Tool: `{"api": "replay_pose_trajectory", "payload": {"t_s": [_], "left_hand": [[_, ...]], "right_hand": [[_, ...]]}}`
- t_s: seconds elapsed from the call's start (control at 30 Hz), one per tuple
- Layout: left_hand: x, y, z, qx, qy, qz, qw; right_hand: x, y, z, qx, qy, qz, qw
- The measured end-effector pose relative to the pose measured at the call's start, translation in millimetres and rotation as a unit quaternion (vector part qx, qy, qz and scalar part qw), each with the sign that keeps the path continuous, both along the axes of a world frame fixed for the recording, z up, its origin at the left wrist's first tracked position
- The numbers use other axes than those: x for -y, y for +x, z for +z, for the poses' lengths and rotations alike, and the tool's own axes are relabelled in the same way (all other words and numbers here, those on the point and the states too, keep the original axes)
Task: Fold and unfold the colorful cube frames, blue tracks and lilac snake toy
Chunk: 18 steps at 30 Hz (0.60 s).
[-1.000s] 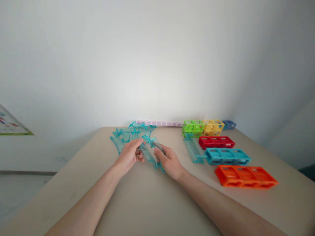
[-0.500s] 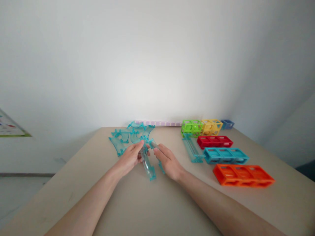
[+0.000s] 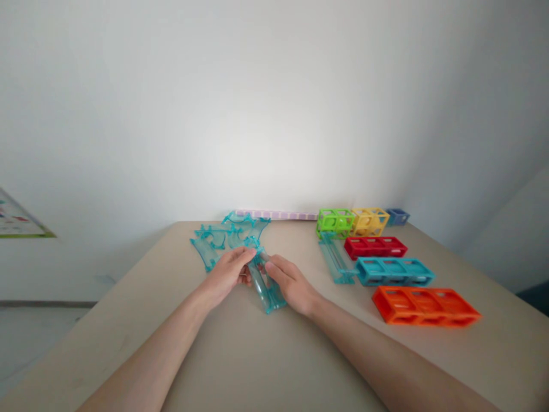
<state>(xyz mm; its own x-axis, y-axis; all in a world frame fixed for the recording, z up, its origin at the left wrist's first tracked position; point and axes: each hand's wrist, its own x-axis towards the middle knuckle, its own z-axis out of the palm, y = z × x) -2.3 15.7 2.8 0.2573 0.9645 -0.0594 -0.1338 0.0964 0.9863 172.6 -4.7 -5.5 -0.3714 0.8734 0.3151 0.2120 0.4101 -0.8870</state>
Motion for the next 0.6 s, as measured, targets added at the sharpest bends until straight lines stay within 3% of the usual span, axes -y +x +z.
{"api": "replay_pose_trajectory", "payload": {"t_s": [0.13, 0.33, 0.6], "left_hand": [[0.1, 1.5, 0.6, 0.008, 0.012, 0.026, 1.000], [-0.5, 0.1, 3.1, -0.097, 0.120, 0.056, 0.986], [1.3, 0.8, 5.4, -0.141, 0.171, 0.073, 0.972]], "right_hand": [[-1.4, 0.1, 0.6, 0.004, 0.025, 0.014, 1.000], [-0.7, -0.2, 2.5, 0.035, 0.039, -0.014, 0.999], [-3.9, 0.3, -0.7, 0.035, 0.044, -0.023, 0.998]]}}
